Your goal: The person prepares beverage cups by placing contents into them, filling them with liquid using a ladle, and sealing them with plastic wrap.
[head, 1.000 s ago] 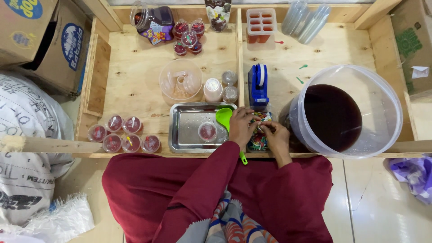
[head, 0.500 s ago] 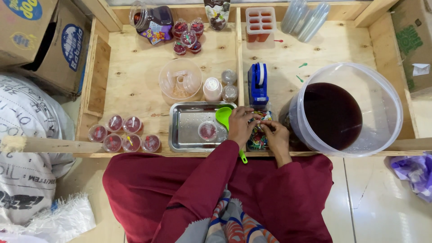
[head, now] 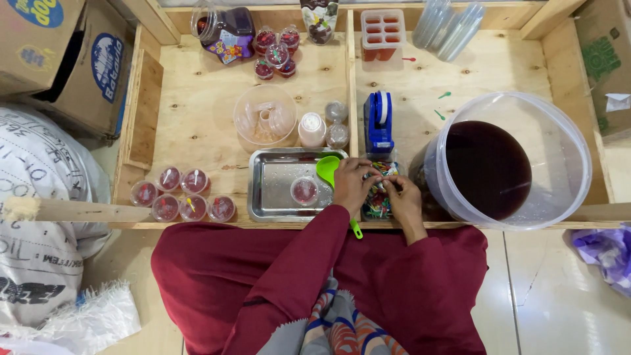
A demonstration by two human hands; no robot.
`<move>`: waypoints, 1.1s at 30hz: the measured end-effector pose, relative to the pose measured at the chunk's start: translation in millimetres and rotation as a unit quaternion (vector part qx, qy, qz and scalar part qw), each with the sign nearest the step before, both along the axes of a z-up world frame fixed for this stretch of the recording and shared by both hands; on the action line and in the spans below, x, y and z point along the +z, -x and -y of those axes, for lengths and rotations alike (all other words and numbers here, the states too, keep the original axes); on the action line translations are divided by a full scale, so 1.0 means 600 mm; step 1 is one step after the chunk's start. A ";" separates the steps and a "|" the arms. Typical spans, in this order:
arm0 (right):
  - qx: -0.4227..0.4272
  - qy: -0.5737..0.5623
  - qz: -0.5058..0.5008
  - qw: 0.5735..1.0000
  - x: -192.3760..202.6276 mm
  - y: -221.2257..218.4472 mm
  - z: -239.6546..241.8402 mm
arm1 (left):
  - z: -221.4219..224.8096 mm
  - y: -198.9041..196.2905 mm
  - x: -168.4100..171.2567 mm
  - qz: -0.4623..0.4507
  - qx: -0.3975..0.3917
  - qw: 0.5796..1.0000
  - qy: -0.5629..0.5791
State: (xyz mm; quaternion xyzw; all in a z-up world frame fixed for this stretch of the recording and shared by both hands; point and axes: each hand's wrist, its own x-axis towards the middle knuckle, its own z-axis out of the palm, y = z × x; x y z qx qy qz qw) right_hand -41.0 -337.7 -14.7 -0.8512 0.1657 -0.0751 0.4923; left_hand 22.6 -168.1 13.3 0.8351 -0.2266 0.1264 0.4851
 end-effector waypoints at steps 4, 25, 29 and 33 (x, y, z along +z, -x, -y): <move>-0.026 -0.011 0.013 1.000 0.056 -0.018 -0.025 | -0.002 -0.001 -0.016 -0.025 0.019 0.999 -0.008; -0.052 0.121 -0.023 0.991 -0.042 -0.226 0.040 | -0.025 0.013 -0.048 -0.079 -0.062 0.993 0.056; -0.063 0.084 -0.026 0.994 0.008 -0.219 0.028 | -0.023 0.010 -0.059 -0.085 -0.060 0.993 0.060; -0.110 -0.083 -0.035 0.990 0.058 -0.198 0.001 | -0.019 0.007 -0.084 -0.082 -0.068 0.993 0.055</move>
